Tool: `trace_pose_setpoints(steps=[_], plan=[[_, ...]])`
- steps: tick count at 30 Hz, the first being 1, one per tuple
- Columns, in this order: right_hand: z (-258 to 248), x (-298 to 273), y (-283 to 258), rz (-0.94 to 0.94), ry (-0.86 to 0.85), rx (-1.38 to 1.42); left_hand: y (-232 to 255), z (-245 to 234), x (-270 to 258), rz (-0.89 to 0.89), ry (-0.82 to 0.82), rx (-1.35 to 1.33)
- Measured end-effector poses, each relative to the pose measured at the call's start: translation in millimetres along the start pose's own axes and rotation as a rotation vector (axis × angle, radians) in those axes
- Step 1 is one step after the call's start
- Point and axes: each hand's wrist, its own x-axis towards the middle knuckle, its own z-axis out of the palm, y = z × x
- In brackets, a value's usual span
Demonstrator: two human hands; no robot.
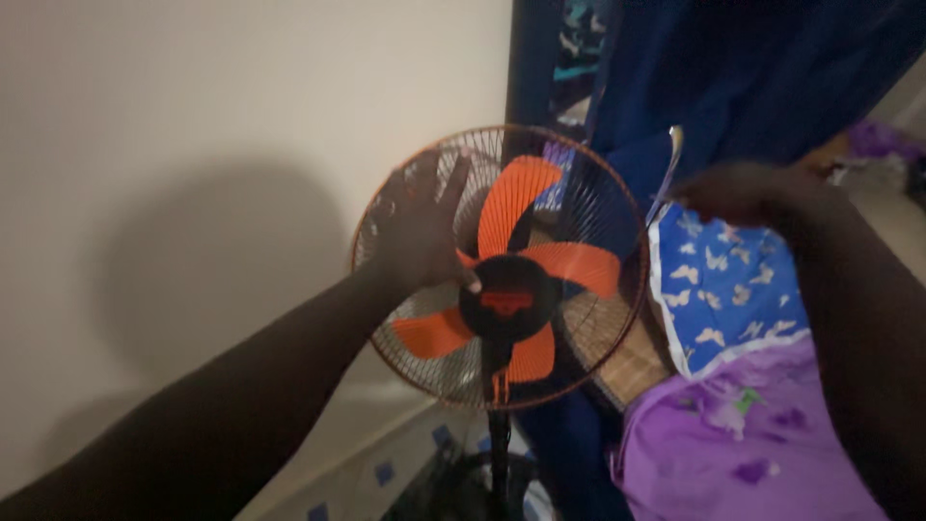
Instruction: The person uses a screwdriver to loosen screws on the front grill of a standing fan. They then remove the front grill and set it aside, exposing the fan blades.
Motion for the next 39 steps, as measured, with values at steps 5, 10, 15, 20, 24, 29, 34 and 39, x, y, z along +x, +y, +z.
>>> trace_pose_setpoints(steps=[5,10,15,20,24,29,34,39], plan=[[13.6,-11.2,17.3,-0.155,0.082,-0.157,5.0,-8.6,-0.8,-0.021,-0.021,0.006],[45.7,-20.2,5.5,-0.004,0.121,0.530,6.8,-16.1,-5.2,-0.037,-0.035,0.030],[10.3,-41.1,-25.0,-0.052,0.037,0.192,3.4,-16.7,-7.7,-0.013,-0.027,0.048],[-14.3,-40.7,-36.8,-0.158,-0.084,-0.010,0.8,-15.1,-9.4,-0.003,-0.020,0.055],[-16.6,-36.4,-28.4,-0.113,-0.052,0.117,-1.1,-13.8,-8.0,0.017,-0.004,0.039],[-15.0,-20.0,-14.9,-0.102,-0.041,0.025,-3.9,-11.3,-8.1,0.008,-0.011,0.020],[-12.3,-17.5,-25.7,-0.158,-0.158,-0.066,-3.3,-12.3,-10.3,-0.001,-0.008,0.013],[-16.8,-33.7,-22.4,-0.081,-0.038,0.071,-5.3,-15.0,-14.1,0.024,-0.002,0.011]])
